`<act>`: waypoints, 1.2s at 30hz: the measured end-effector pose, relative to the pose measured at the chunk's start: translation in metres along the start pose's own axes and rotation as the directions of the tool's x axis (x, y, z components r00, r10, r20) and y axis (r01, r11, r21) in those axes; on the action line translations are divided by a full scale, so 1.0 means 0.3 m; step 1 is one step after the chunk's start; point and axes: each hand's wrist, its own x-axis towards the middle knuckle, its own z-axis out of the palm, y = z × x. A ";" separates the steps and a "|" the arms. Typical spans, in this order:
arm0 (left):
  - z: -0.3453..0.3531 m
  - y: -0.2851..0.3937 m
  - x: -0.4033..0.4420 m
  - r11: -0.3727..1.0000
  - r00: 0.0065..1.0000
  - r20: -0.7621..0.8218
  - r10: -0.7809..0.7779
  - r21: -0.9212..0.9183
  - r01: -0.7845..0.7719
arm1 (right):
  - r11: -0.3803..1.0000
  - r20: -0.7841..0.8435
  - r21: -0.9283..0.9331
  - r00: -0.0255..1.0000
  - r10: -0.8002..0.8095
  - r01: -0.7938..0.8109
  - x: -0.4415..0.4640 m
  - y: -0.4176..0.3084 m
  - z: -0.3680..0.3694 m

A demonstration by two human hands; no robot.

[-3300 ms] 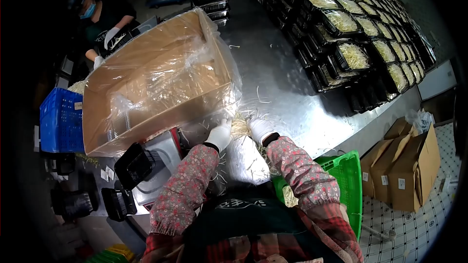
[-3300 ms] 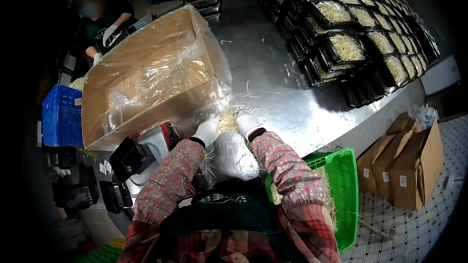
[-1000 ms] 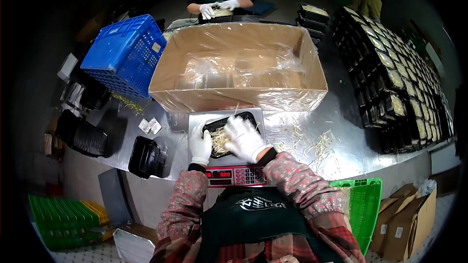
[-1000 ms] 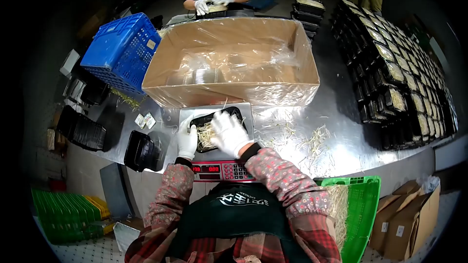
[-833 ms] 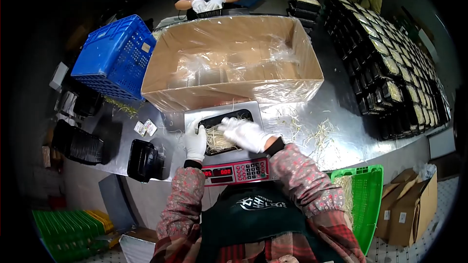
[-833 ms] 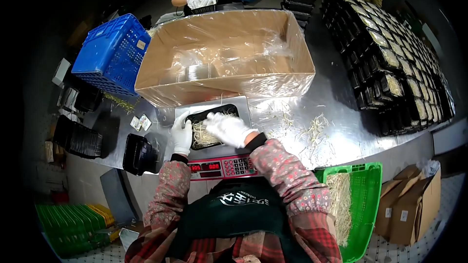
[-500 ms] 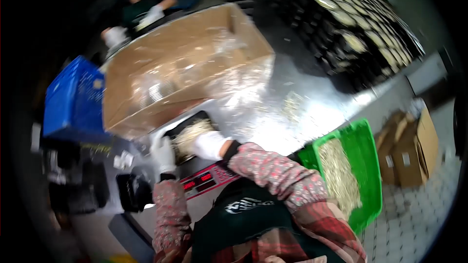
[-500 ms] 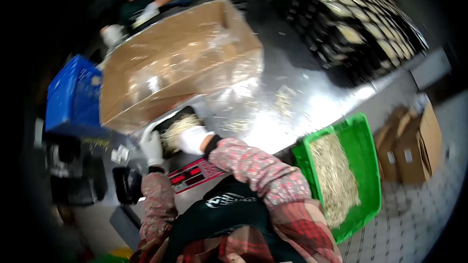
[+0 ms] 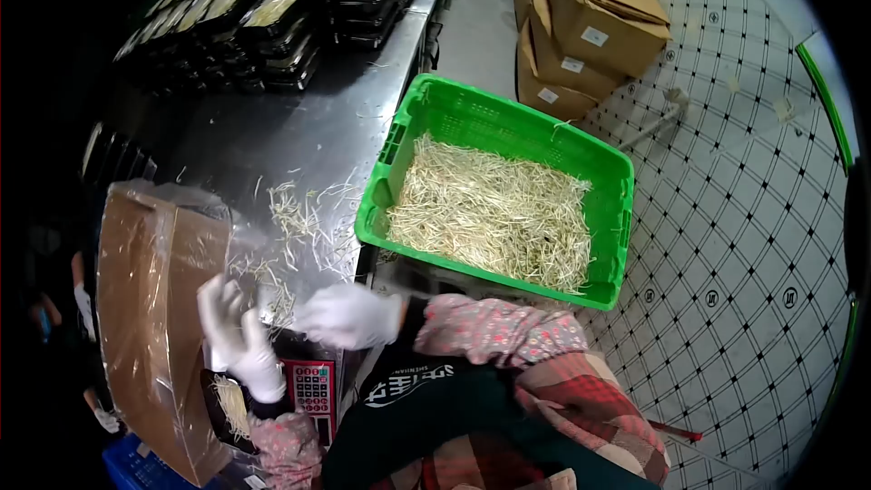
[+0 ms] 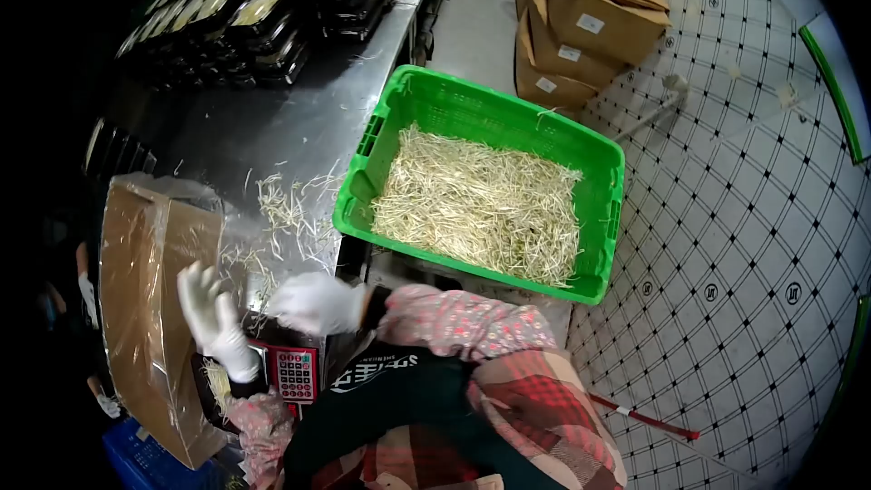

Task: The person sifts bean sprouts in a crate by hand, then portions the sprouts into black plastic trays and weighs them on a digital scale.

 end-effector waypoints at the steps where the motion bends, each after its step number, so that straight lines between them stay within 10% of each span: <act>1: 0.101 -0.008 0.018 0.987 0.972 0.235 0.024 0.146 -0.060 | 0.993 -0.022 -0.072 0.996 0.091 -0.092 -0.066 0.027 -0.117; 4: 0.424 -0.085 0.058 0.983 0.689 0.724 -0.007 0.131 -0.127 | 0.825 -0.303 -0.259 0.854 0.424 -0.502 -0.355 0.185 -0.444; 8: 0.824 -0.284 0.036 0.903 0.105 0.977 -0.187 0.213 -0.374 | 0.093 -0.302 -0.467 0.257 0.918 -0.879 -0.760 0.389 -0.688; 15: 1.285 -0.497 -0.126 0.767 -0.111 0.889 -0.444 0.313 -0.561 | 0.056 -0.256 -0.435 0.183 0.949 -0.899 -0.888 0.696 -0.742; 21: 1.069 -0.486 -0.195 0.895 -0.436 0.836 -0.334 0.135 -0.426 | 0.160 -0.196 -0.417 0.260 0.945 -0.895 -0.818 0.826 -0.719; 25: 1.012 -0.414 -0.078 0.952 -0.431 0.858 -0.279 0.189 -0.241 | 0.243 0.046 -0.469 0.251 0.967 -0.849 -0.761 0.759 -0.652; 29: 1.067 -0.411 0.092 0.884 -0.385 0.797 -0.466 0.410 -0.224 | 0.617 0.350 -0.421 0.508 0.787 -0.665 -0.775 0.492 -0.578; 31: 1.151 -0.421 0.156 0.828 -0.242 0.855 -0.459 0.313 -0.465 | 0.741 0.321 -0.348 0.670 0.670 -0.574 -0.787 0.508 -0.610; 33: 1.273 -0.478 0.192 0.774 -0.143 0.858 -0.494 0.359 -0.521 | 0.558 0.393 -0.152 0.468 0.791 -0.816 -0.735 0.623 -0.761; 36: 1.488 -0.610 0.214 0.562 -0.037 0.920 -0.391 0.207 -0.801 | 0.378 -0.005 -0.530 0.448 0.894 -0.760 -0.718 0.881 -0.849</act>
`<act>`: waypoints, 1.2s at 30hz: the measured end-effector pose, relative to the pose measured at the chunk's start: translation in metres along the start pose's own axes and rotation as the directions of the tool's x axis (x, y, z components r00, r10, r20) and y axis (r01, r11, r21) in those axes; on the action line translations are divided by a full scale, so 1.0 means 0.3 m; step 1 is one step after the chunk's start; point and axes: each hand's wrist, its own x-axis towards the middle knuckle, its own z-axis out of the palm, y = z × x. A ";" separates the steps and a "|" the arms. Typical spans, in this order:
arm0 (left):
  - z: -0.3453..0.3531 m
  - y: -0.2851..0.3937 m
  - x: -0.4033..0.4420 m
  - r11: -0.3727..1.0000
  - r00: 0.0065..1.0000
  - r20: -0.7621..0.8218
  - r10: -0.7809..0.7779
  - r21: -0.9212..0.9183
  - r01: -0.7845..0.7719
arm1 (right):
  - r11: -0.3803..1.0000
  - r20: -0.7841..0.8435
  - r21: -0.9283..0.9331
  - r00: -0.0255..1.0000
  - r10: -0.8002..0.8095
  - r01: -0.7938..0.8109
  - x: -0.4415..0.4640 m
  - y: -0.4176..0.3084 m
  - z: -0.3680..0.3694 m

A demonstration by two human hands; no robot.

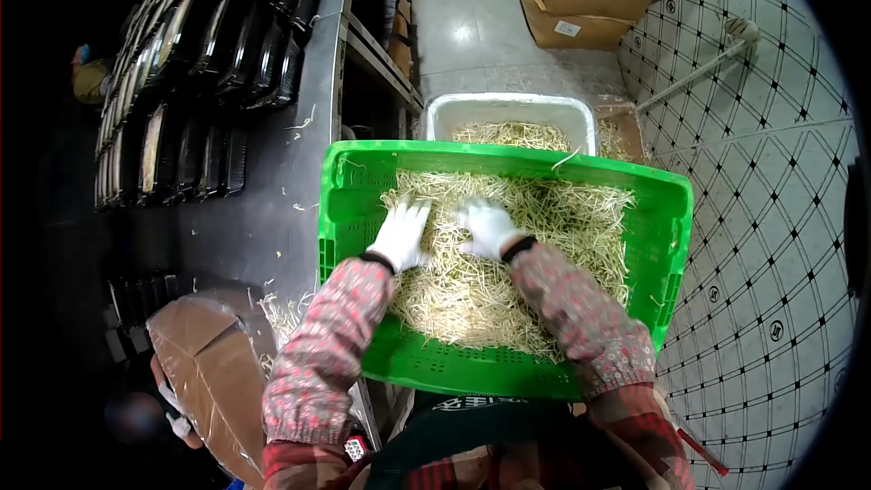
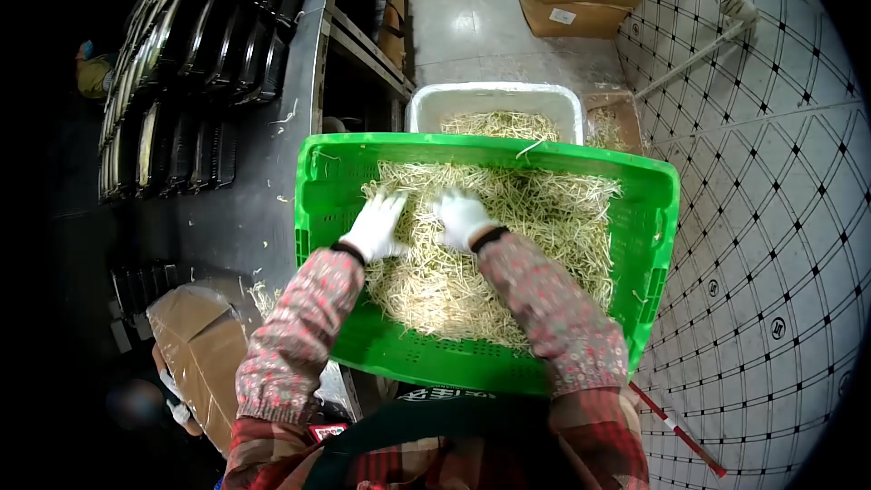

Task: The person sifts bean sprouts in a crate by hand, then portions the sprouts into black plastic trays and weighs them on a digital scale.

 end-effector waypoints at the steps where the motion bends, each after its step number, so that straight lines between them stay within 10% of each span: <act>1: 0.019 -0.015 0.085 0.997 0.999 0.021 -0.040 0.068 0.038 | 0.982 0.162 -0.116 0.973 0.165 -0.147 0.069 -0.012 -0.071; 6: 0.124 -0.085 0.313 0.994 0.945 0.314 -0.095 0.083 0.072 | 0.948 0.306 -0.080 0.897 0.319 -0.309 0.223 0.027 -0.026; 11: 0.132 -0.006 0.111 0.986 0.982 -0.187 0.030 -0.156 -0.060 | 0.895 0.305 0.311 0.925 0.225 -0.320 0.084 0.021 -0.010; 14: 0.221 0.097 -0.133 0.928 0.902 -0.417 0.113 -0.281 -0.246 | 0.972 0.019 0.210 0.995 0.102 -0.104 -0.212 -0.115 -0.035; 15: 0.183 0.119 -0.207 0.962 0.992 -0.065 0.104 -0.246 -0.117 | 0.934 0.375 0.264 0.918 0.131 -0.241 -0.258 -0.167 -0.102; 16: 0.140 0.118 -0.248 0.955 0.996 0.001 0.094 -0.283 -0.090 | 0.943 0.355 0.304 0.935 0.021 -0.137 -0.305 -0.155 -0.082; 20: 0.080 -0.006 -0.229 0.822 0.980 0.187 0.068 -0.567 0.051 | 0.923 -0.131 0.383 0.987 0.097 -0.040 -0.337 0.041 -0.004; 23: 0.142 0.017 -0.105 0.811 0.969 -0.201 -0.142 -0.586 -0.003 | 0.858 0.169 0.135 0.864 0.473 -0.496 -0.203 0.018 -0.119; 29: 0.235 0.191 -0.337 0.933 0.963 0.231 0.143 -0.357 -0.053 | 0.992 0.029 -0.008 0.992 0.123 -0.123 -0.416 -0.235 0.207; 36: 0.265 0.177 -0.270 0.887 0.989 0.128 0.067 -0.462 0.000 | 0.959 0.205 0.212 0.968 0.145 -0.189 -0.383 -0.180 0.118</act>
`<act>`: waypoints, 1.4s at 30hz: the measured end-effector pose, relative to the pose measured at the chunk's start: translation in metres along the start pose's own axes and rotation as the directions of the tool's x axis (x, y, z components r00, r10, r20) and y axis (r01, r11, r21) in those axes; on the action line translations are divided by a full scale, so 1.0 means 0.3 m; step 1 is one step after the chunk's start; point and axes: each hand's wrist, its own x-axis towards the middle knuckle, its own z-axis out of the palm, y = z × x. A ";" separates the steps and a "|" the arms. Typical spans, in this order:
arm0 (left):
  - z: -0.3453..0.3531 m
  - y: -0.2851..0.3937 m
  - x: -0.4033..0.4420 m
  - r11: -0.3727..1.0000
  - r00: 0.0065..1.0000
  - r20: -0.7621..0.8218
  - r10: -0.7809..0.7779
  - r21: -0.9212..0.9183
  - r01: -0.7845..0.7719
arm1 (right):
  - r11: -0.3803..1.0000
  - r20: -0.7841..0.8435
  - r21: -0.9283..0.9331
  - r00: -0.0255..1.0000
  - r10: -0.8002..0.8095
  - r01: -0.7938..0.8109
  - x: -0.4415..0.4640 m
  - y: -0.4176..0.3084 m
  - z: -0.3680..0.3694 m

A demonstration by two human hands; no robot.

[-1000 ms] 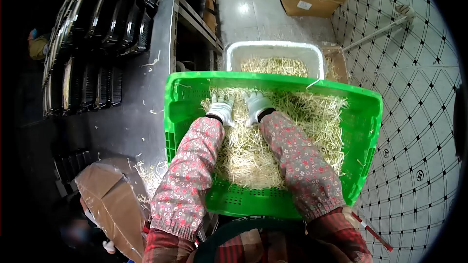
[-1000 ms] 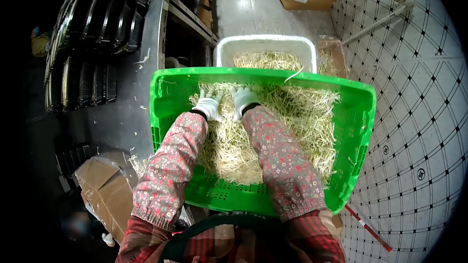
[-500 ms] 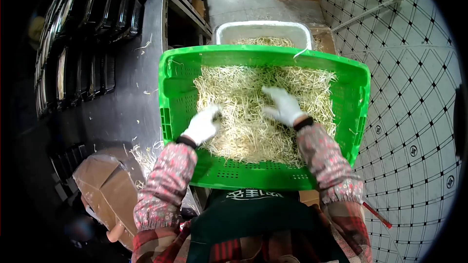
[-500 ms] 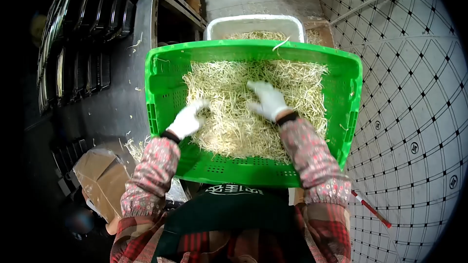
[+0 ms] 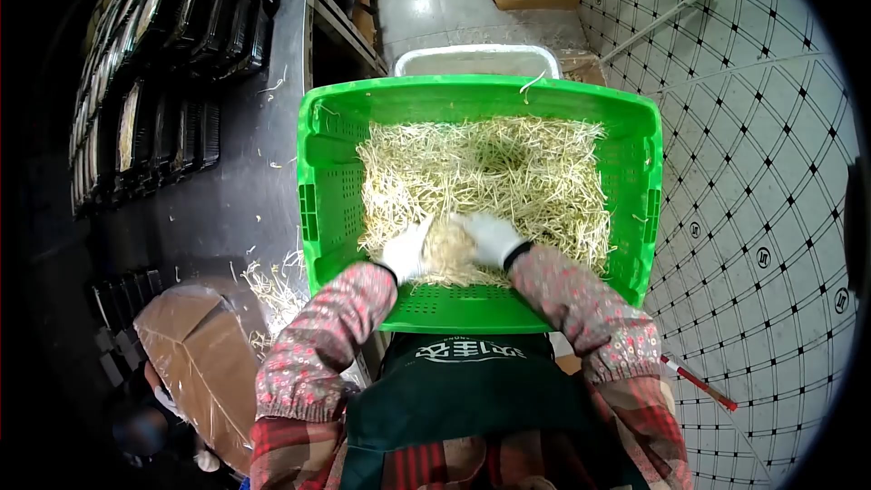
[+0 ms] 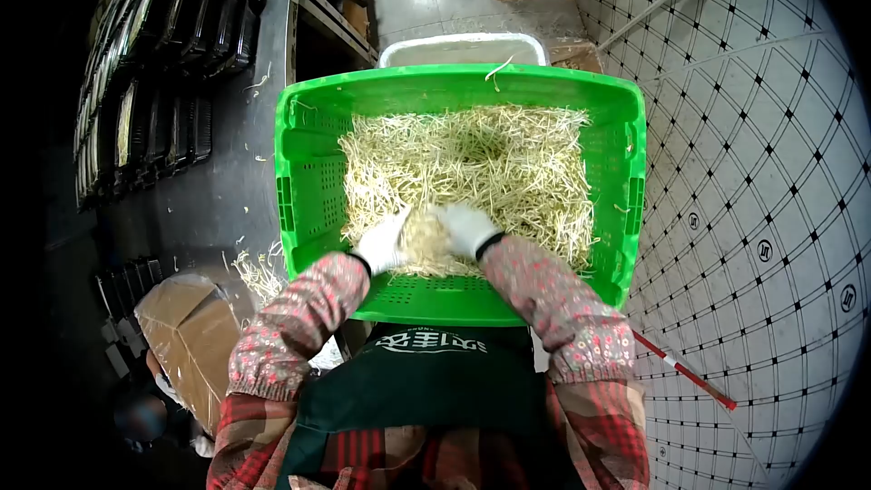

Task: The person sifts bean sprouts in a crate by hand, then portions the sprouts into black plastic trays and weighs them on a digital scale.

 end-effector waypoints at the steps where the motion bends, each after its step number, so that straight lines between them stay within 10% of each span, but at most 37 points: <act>1: -0.020 -0.020 0.039 0.993 0.999 -0.038 0.034 -0.109 -0.038 | 0.993 -0.033 0.118 0.999 0.009 -0.005 0.058 0.038 -0.007; 3: -0.138 -0.002 0.065 0.942 0.989 -0.002 -0.145 -0.305 0.137 | 0.963 0.141 0.225 0.983 0.119 -0.149 0.129 0.108 -0.103; 9: -0.009 -0.104 -0.029 0.971 0.977 -0.072 0.202 0.145 -0.190 | 0.960 -0.035 -0.276 0.998 0.045 -0.053 -0.033 -0.078 -0.030; 11: -0.045 0.061 -0.071 0.946 0.996 0.046 -0.070 0.321 0.052 | 0.922 -0.142 -0.378 0.989 0.031 -0.083 -0.057 -0.113 0.051; 17: 0.007 -0.134 0.068 0.986 0.976 -0.203 0.082 0.162 -0.049 | 0.998 -0.039 0.064 0.999 0.001 0.002 0.083 0.074 -0.050; 25: -0.004 -0.040 0.002 0.970 0.980 -0.180 -0.082 0.211 0.120 | 0.921 -0.076 -0.358 0.988 0.138 -0.156 0.040 -0.116 -0.035; 31: -0.043 -0.018 0.038 0.963 0.959 -0.095 -0.267 0.018 0.270 | 0.988 -0.273 -0.086 0.957 0.100 -0.128 0.136 0.018 0.010; 42: -0.077 0.104 -0.118 0.891 0.944 -0.143 0.298 0.396 -0.221 | 0.976 -0.216 0.036 0.952 0.217 -0.215 0.063 0.026 -0.228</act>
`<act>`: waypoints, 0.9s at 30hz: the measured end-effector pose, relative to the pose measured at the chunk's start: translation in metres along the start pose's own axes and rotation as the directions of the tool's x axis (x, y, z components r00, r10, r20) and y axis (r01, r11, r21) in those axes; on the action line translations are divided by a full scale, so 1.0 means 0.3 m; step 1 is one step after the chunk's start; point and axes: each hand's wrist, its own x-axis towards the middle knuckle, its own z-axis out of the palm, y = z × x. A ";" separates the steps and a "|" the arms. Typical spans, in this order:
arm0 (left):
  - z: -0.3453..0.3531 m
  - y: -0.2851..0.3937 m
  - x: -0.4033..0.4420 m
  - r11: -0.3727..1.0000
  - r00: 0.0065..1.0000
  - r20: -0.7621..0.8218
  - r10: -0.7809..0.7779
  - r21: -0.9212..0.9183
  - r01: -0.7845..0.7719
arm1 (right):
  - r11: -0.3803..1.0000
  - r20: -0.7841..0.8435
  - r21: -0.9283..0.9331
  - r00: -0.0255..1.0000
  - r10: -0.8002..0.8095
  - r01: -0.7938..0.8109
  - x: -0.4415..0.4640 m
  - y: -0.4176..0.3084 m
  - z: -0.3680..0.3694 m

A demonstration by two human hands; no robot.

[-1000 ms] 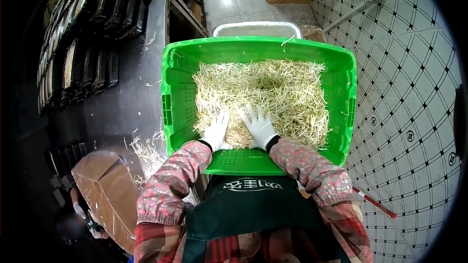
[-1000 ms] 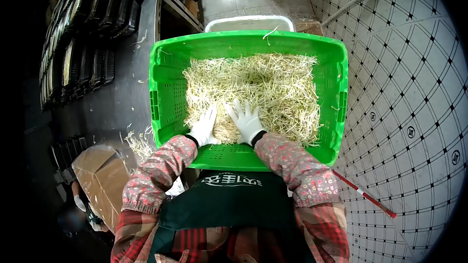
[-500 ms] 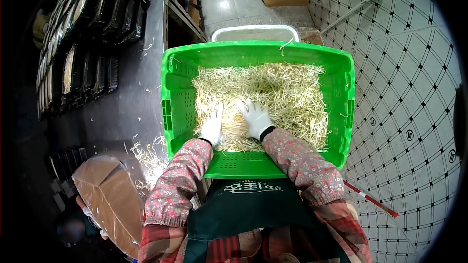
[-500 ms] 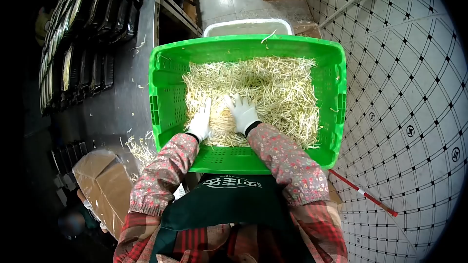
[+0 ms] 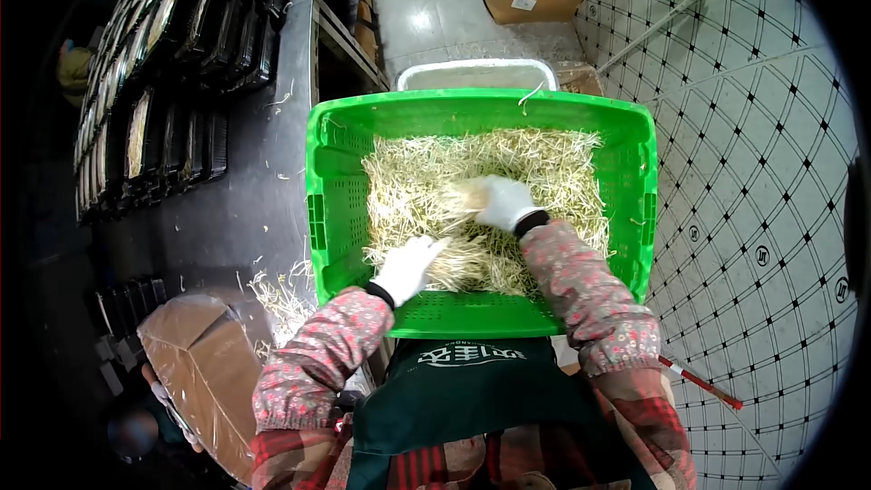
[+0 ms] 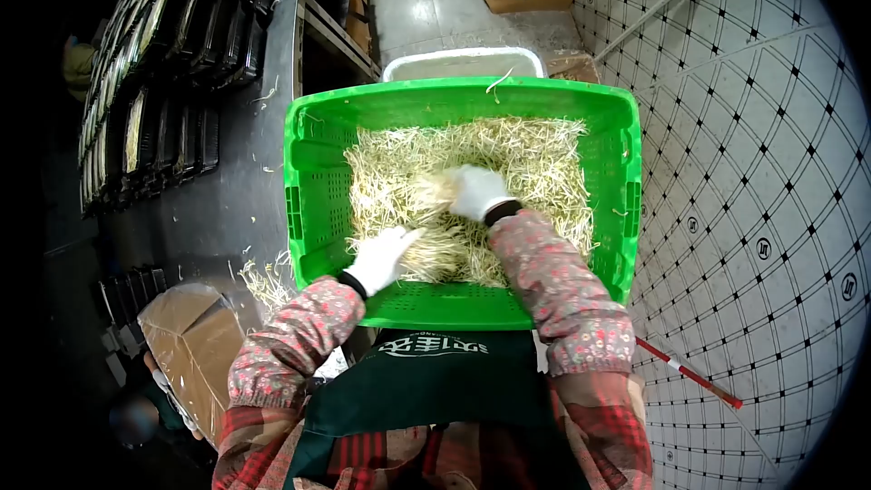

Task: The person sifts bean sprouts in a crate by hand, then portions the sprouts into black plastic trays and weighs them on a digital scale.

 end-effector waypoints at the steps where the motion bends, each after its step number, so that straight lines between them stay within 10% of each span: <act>1: 0.009 0.024 0.025 0.999 0.999 -0.003 0.037 0.020 -0.037 | 0.991 0.150 -0.106 0.984 0.092 -0.076 0.018 -0.035 0.015; 7: 0.252 -0.123 -0.034 0.802 0.897 -0.041 -0.441 -0.467 0.373 | 0.993 0.105 -0.050 0.990 -0.097 0.103 0.023 0.085 0.136; 9: 0.274 -0.136 -0.021 0.045 0.738 0.377 -0.559 -0.875 0.482 | 0.991 0.041 0.133 0.998 -0.037 0.032 0.056 0.098 0.087; 15: 0.384 -0.031 0.096 -0.420 0.600 0.522 -0.606 -0.851 0.316 | 0.971 0.073 -0.195 0.989 -0.129 0.141 -0.046 -0.063 0.203; 21: 0.168 0.056 0.032 -0.446 0.564 0.550 -0.616 -0.834 0.326 | 0.906 -0.146 -0.412 0.974 -0.173 0.099 -0.094 -0.117 0.331; 27: -0.001 0.114 -0.212 -0.353 0.764 0.182 -0.619 -0.933 -0.064 | 0.985 -0.002 -0.042 0.986 -0.169 0.169 0.068 0.077 0.240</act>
